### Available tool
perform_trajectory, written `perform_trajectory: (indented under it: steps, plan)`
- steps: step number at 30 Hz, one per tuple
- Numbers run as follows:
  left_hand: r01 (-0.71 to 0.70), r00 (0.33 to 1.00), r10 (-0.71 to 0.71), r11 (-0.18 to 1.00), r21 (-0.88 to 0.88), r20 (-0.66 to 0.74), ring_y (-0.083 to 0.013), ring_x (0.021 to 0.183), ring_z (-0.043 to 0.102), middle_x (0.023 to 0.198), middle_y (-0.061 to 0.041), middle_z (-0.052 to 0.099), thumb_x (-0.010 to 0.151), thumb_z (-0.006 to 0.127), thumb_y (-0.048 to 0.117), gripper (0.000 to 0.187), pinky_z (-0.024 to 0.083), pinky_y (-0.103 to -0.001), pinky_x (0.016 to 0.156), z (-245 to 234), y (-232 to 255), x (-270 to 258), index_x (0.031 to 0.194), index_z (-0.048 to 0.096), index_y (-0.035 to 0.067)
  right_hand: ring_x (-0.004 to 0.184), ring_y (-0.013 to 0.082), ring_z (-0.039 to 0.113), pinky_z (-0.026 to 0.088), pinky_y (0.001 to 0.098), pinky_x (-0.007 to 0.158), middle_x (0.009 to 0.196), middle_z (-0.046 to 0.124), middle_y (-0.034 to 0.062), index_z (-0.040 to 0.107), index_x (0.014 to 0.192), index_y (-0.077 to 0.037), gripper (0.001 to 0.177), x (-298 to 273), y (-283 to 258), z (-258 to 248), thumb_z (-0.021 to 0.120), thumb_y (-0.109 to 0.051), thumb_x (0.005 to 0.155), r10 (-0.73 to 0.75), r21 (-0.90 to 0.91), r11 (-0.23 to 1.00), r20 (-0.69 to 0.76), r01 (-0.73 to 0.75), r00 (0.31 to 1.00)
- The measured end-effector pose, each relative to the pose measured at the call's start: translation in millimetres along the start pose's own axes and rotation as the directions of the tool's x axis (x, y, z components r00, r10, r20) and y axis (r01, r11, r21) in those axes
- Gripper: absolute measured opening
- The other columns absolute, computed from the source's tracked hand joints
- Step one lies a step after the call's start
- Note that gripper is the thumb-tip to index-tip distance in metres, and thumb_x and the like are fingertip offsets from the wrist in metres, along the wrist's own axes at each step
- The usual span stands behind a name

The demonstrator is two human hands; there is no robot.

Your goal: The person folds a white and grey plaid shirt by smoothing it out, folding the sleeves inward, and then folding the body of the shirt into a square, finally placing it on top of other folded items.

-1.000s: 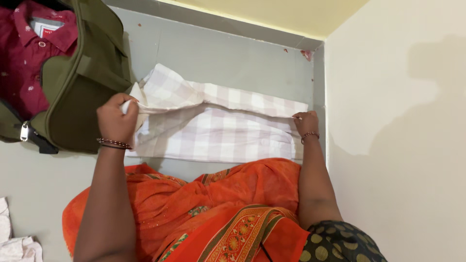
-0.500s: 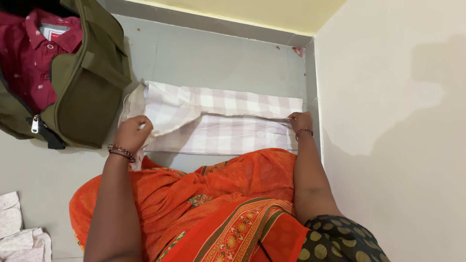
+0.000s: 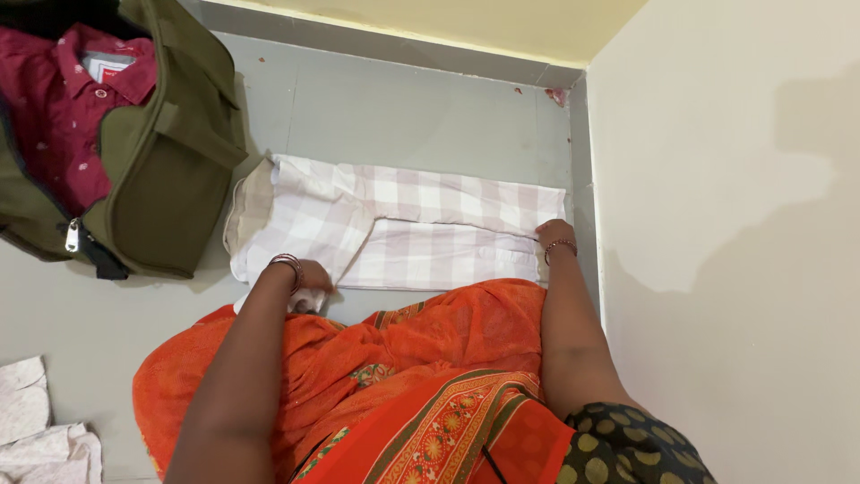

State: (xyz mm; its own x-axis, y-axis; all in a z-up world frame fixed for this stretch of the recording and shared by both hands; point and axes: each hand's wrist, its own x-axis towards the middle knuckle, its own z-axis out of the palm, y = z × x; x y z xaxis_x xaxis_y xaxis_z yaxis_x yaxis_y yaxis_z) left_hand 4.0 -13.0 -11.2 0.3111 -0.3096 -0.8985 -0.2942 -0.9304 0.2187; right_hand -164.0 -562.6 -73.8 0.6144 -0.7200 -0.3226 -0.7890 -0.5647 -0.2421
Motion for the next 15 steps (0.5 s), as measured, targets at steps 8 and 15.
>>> perform_trajectory:
  steps: [8,15]
  plan:
    - [-0.095,0.531,-0.197,0.953,-0.288,-0.824,-0.0427,0.117,0.062,0.129,-0.022,0.066,0.082,0.077,0.034,0.051,0.050,-0.052,0.097,-29.7,-72.6,85.3,0.124,0.066,0.007,0.104,0.0357,0.069,0.054,0.0436,0.093,0.114,0.071,0.0223,0.065,0.128,-0.003,0.061,29.8,7.5,5.3,0.087,-0.030,0.078,0.022,0.259,0.964,-0.268,0.050,0.963]
    - [-0.070,0.617,-0.406,0.825,-0.561,-0.674,-0.0406,0.115,0.065,0.125,-0.023,0.067,0.082,0.083,0.036,0.068,0.051,-0.048,0.100,-43.9,-88.6,104.5,0.134,0.053,0.003,0.102,0.0349,0.069,0.054,0.0419,0.089,0.114,0.070,0.0232,0.063,0.124,0.006,0.067,54.0,9.8,19.8,0.090,-0.032,0.076,0.049,0.360,0.927,-0.388,0.102,0.920]
